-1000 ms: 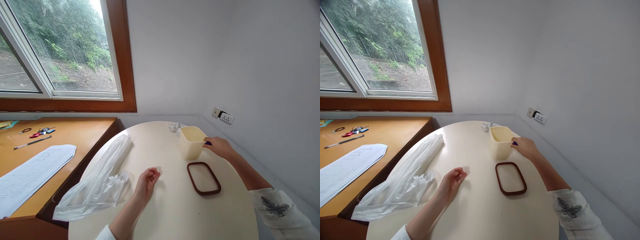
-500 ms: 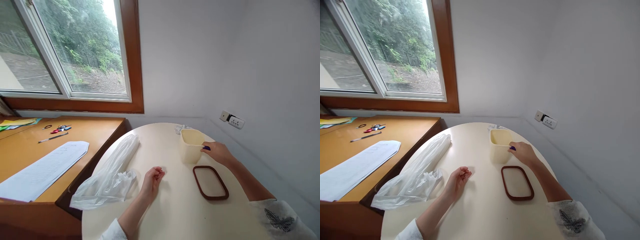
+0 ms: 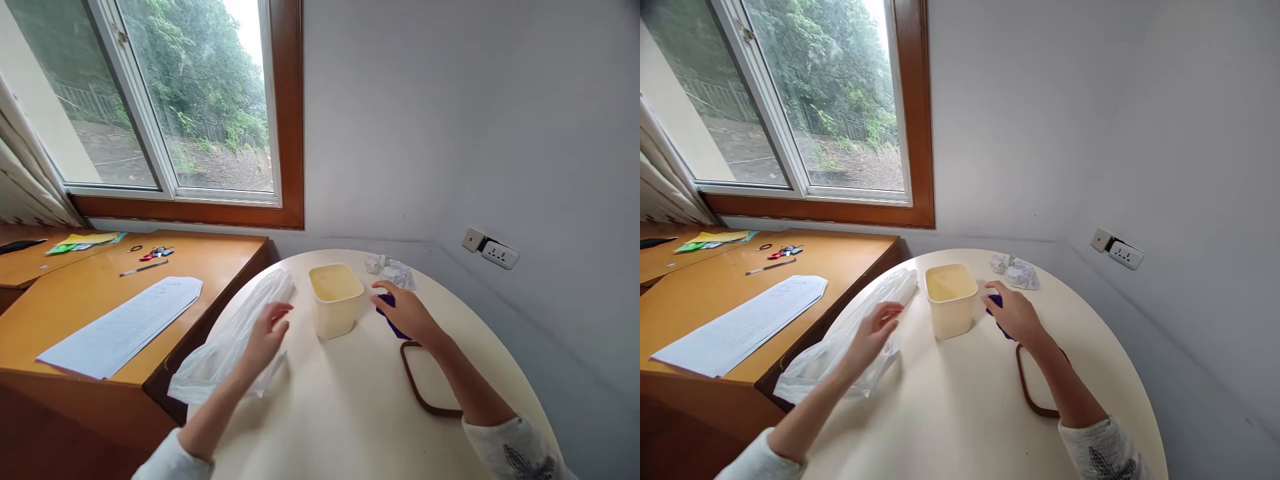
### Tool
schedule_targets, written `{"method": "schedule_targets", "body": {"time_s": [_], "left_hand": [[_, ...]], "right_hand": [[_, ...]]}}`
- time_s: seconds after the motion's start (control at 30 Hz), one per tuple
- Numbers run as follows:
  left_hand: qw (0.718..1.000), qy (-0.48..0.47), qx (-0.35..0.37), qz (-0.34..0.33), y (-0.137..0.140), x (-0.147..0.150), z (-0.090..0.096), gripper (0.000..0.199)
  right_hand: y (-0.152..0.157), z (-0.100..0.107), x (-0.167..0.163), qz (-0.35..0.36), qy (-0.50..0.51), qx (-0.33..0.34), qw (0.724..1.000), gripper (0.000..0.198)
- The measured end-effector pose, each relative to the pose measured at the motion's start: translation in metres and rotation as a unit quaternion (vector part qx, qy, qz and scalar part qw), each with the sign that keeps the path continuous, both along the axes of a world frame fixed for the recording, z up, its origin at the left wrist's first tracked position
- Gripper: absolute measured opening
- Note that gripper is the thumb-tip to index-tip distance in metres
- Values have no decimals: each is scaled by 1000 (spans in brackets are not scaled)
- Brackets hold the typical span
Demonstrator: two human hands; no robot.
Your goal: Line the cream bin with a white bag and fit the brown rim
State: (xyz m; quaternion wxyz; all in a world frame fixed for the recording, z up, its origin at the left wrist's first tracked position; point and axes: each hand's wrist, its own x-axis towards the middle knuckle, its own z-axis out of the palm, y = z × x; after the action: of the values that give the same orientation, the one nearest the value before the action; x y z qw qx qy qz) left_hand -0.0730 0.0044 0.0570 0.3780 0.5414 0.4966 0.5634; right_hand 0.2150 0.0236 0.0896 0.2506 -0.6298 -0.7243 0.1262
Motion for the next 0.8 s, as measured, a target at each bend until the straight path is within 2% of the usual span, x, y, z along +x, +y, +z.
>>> {"method": "schedule_targets", "body": {"time_s": [0.07, 0.17, 0.23, 0.33, 0.47, 0.6, 0.73, 0.8], "left_hand": [[994, 106, 3, -9, 8, -25, 3, 23], [960, 277, -23, -24, 15, -55, 5, 37], [923, 377, -64, -42, 15, -70, 5, 49], [871, 475, -82, -97, 10, -84, -3, 60], [821, 554, -74, -118, -4, -92, -19, 70], [770, 617, -99, -128, -21, -87, -16, 86], [717, 671, -146, -118, -35, -80, -9, 101], [703, 687, -150, -109, -35, -78, -13, 103]], "right_hand": [[0, -6, 33, -35, 52, 5, 998, 34], [0, -24, 93, -85, 150, -4, 985, 31], [-1, -39, 131, -154, 280, -29, 947, 30], [-4, -62, 171, -204, 345, -52, 915, 35], [-1, -92, 189, -220, 395, -71, 889, 38], [4, -116, 195, -246, 407, -86, 876, 47], [-4, -127, 206, -287, 373, -99, 877, 66], [-10, -129, 214, -301, 344, -102, 883, 69]]}}
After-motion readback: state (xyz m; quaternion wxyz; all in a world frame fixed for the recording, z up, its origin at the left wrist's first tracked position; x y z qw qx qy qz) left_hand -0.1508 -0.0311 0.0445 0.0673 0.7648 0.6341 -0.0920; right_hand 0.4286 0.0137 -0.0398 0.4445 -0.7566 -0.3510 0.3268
